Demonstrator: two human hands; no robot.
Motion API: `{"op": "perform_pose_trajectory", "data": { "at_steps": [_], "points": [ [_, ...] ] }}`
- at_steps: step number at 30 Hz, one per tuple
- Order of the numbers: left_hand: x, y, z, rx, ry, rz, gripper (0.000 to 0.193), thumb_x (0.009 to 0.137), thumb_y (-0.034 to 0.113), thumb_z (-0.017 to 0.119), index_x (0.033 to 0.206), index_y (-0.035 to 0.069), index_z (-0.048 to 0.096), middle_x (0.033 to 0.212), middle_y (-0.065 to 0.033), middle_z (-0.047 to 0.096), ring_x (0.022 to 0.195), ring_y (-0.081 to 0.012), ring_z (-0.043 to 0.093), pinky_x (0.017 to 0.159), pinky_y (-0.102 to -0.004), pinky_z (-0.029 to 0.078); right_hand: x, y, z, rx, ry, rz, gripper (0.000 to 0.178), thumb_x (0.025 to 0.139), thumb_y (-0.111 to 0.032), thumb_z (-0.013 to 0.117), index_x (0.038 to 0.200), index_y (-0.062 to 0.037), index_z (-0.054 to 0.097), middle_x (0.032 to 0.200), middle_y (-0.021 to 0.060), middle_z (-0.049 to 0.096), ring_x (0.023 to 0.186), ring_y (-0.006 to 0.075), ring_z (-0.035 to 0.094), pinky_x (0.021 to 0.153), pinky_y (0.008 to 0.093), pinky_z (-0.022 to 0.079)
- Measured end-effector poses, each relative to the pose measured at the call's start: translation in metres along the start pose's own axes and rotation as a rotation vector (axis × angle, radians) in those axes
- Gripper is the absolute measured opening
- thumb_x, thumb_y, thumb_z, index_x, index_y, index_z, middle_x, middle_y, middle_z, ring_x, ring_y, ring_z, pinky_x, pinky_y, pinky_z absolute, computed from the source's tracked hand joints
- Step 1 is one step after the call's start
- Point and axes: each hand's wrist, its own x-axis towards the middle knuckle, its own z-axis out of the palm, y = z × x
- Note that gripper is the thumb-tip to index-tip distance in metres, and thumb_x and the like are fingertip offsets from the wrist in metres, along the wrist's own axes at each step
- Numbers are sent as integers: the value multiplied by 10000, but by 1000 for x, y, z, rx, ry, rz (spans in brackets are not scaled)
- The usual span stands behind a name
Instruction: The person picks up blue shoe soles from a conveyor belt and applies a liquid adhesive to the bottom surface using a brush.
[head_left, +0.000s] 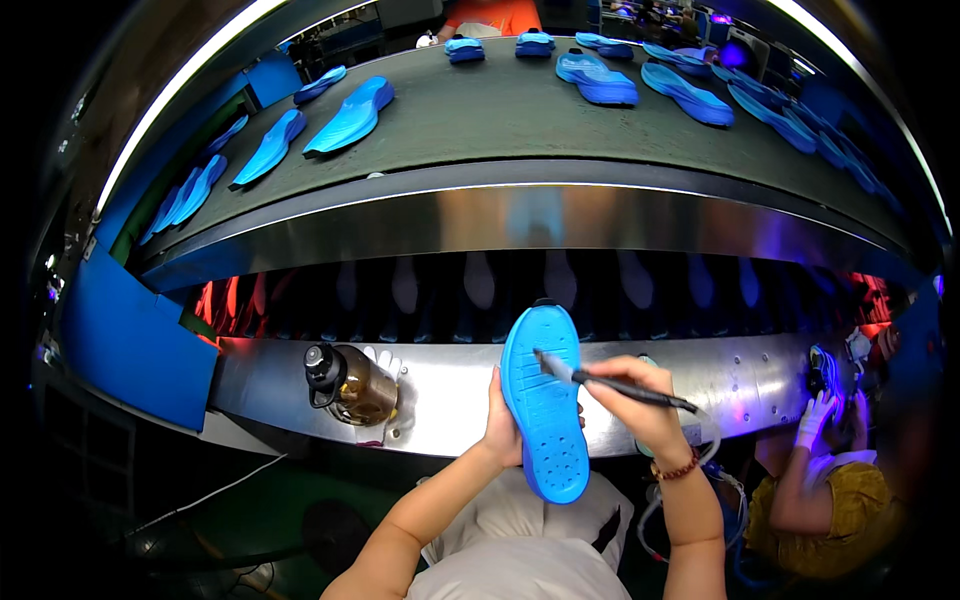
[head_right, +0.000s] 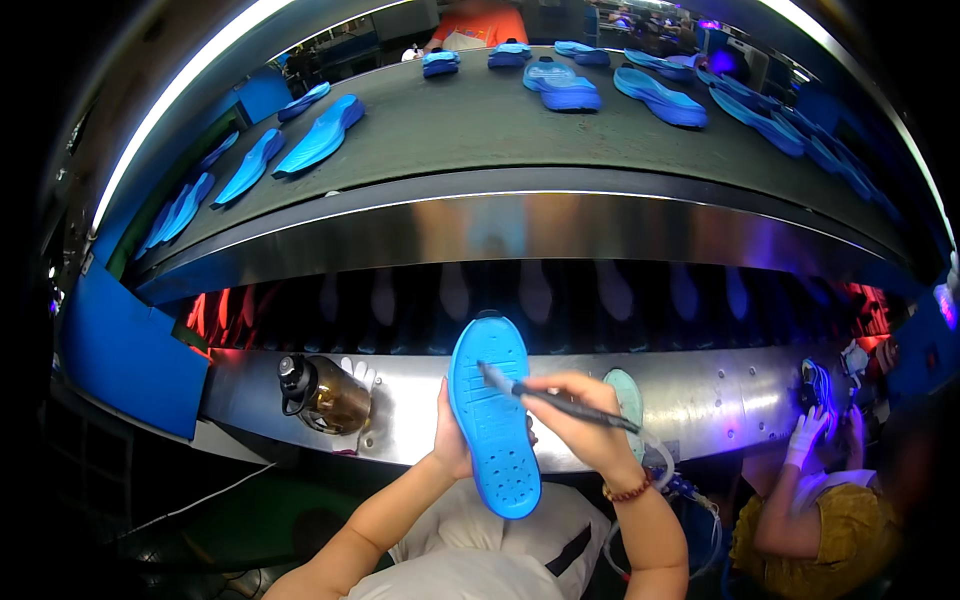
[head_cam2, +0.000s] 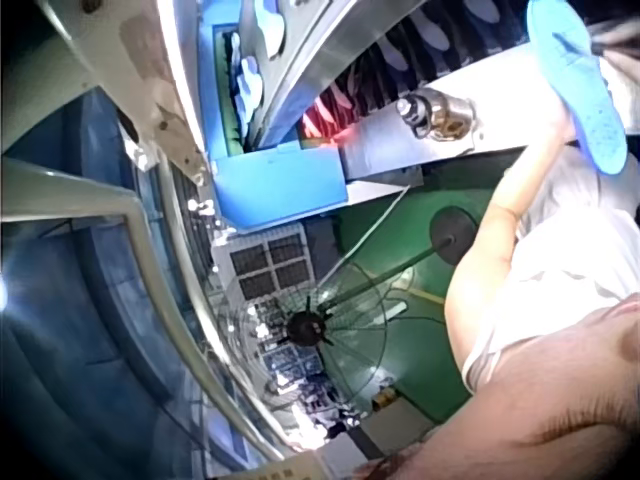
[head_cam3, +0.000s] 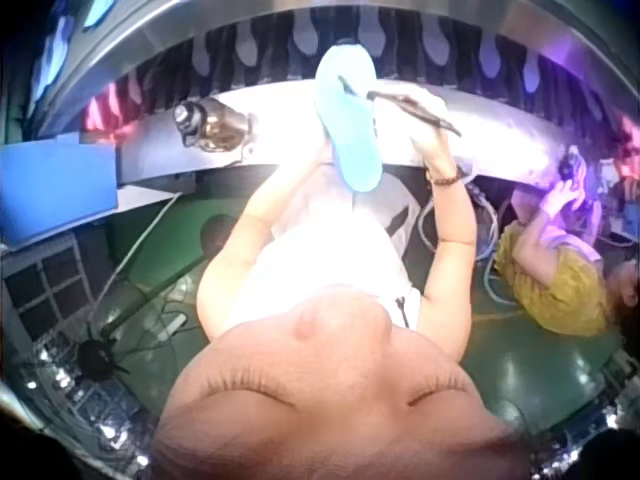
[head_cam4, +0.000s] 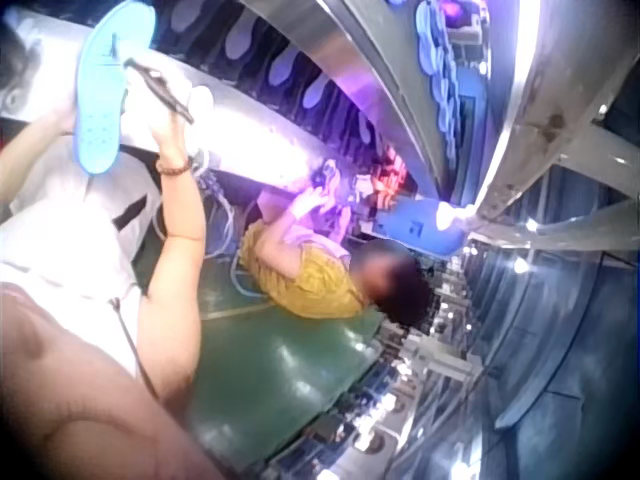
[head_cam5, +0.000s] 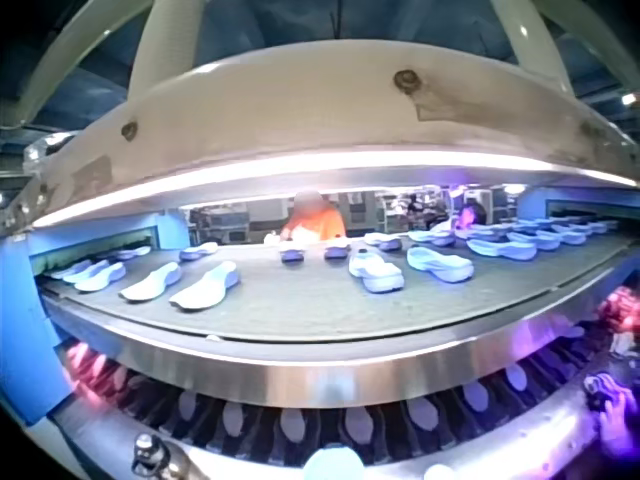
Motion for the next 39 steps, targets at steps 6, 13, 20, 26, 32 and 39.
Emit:
{"op": "perform_pose_trajectory", "data": {
  "at_steps": [6,13,20,26,32,39],
  "points": [
    [-1,6,17,8,224,29,899,751,754,75,1300,95,345,1170,-157,504,1008,-313,536,861,-457,440,-10,-10,0,-60,-423,-136,176,721,-6,648,893,34,635,828,118,639,755,157,614,680,277,499],
    [4,12,25,73,225,84,932,741,755,27,1248,67,400,1098,-177,533,951,-285,566,828,-396,470,-12,-9,1,-122,-211,-233,157,719,-17,660,874,8,652,816,120,650,764,191,625,696,277,490],
    [11,23,29,168,12,304,995,691,805,44,1163,20,435,898,-200,586,802,-291,597,713,-396,499,-6,-4,-10,-190,-164,-320,169,675,7,682,838,-25,652,849,100,654,779,211,609,755,302,462],
    [14,35,27,85,-47,462,1021,668,829,77,1138,-1,439,875,-223,575,769,-305,587,696,-419,492,-15,-13,-14,-58,-310,-247,206,647,-12,713,848,-26,667,870,78,663,844,203,585,779,294,446],
    [12,50,32,55,-78,489,1022,663,833,78,1132,0,441,881,-223,575,758,-314,590,695,-426,495,-19,-15,-15,-152,-464,-312,206,654,-11,708,854,-12,661,881,89,661,823,207,590,757,303,456],
    [13,57,44,72,51,518,1005,674,825,82,1141,10,438,880,-221,581,769,-320,595,681,-429,502,-20,-2,-15,-175,-331,-246,216,656,10,702,868,-17,666,879,88,660,843,206,586,781,295,449]
  ]
}}
